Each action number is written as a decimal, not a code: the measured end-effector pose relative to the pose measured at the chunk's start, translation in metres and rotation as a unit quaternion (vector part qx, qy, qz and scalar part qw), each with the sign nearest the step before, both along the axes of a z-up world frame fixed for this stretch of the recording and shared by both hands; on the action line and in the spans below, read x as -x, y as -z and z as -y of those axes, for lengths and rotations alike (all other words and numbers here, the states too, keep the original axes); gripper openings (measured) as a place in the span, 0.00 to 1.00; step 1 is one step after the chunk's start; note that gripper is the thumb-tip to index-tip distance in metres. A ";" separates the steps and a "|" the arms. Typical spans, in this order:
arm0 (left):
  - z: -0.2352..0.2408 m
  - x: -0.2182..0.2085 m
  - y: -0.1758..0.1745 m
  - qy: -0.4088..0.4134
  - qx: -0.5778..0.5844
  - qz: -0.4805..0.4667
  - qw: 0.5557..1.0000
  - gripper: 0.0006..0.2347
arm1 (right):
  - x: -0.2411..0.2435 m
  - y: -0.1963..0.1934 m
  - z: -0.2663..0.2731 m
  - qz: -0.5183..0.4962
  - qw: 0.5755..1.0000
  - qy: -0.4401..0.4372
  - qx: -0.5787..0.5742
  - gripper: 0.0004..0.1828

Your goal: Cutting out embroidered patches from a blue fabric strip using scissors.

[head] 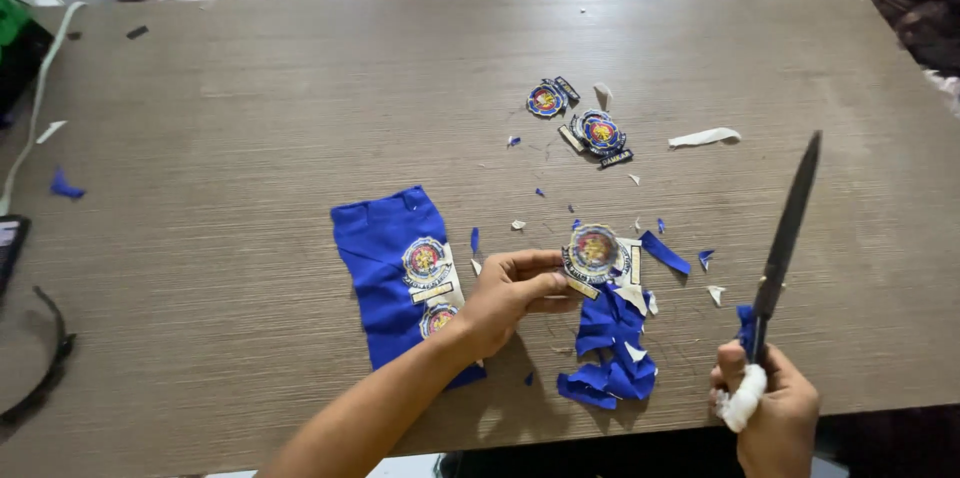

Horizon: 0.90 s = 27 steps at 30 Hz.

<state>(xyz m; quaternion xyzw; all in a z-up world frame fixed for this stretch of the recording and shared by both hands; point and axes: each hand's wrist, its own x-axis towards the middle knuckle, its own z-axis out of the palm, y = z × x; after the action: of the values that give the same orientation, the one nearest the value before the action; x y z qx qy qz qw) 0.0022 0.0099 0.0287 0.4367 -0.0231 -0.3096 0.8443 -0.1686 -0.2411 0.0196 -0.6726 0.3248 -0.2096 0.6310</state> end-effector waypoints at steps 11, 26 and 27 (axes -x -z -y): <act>0.032 -0.100 -0.011 -0.173 -0.056 0.105 0.978 0.26 | -0.009 -0.009 0.016 -0.060 0.995 -0.034 -0.075 0.22; 0.063 -0.025 0.000 0.066 -0.570 0.446 0.687 0.14 | 0.001 0.016 0.039 -0.002 0.988 -0.042 -0.147 0.21; 0.063 -0.025 0.001 0.069 -0.546 0.424 0.719 0.08 | 0.000 0.012 0.038 -0.014 0.986 -0.044 -0.158 0.20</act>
<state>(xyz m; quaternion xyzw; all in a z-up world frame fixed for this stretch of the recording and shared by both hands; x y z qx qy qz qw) 0.0270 -0.0532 0.0280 0.9047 -0.2360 -0.1083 0.3378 -0.1691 -0.2793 0.0076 -0.5811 0.3327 -0.1181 0.7333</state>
